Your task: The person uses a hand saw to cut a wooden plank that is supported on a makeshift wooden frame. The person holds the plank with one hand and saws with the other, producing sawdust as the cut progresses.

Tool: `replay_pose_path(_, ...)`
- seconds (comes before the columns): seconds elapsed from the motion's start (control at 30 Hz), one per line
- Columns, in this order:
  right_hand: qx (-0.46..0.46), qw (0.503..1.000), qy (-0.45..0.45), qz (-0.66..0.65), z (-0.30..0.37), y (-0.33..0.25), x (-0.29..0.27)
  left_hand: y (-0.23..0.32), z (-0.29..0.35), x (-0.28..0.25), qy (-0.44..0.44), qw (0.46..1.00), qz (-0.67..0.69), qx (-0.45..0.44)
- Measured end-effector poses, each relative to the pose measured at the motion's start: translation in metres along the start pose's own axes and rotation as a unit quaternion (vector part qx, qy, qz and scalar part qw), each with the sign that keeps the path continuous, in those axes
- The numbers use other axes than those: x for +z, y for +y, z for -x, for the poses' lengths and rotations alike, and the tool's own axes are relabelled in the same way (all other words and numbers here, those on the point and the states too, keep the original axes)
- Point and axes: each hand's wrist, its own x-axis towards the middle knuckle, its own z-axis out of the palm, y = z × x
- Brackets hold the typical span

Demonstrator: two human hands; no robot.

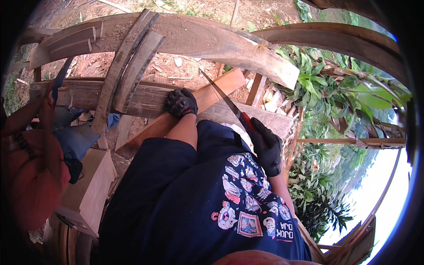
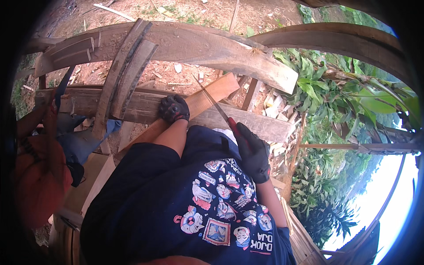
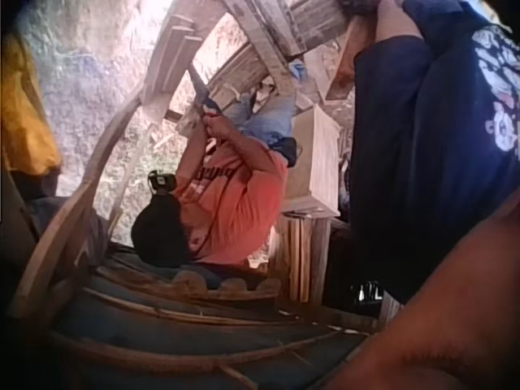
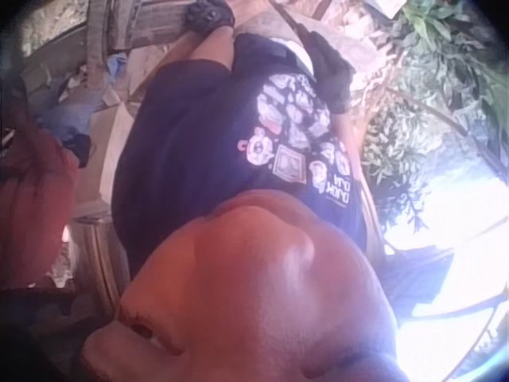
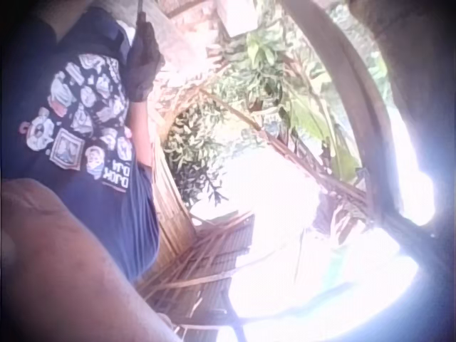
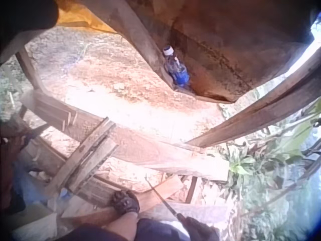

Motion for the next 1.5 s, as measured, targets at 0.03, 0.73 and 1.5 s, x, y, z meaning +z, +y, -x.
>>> replay_pose_path(0.03,0.036,0.999,-0.007,-0.025,-0.001,-0.003,-0.002,-0.002,-0.001,0.007,0.008,1.000,0.006,-0.006)
replay_pose_path(0.73,-0.015,0.994,-0.104,0.031,-0.092,-0.041,-0.001,-0.003,-0.004,0.017,0.025,1.000,0.011,0.004)
replay_pose_path(1.5,-0.050,0.998,-0.045,0.010,-0.135,0.063,0.163,-0.001,-0.003,0.010,0.060,0.997,0.039,0.030)
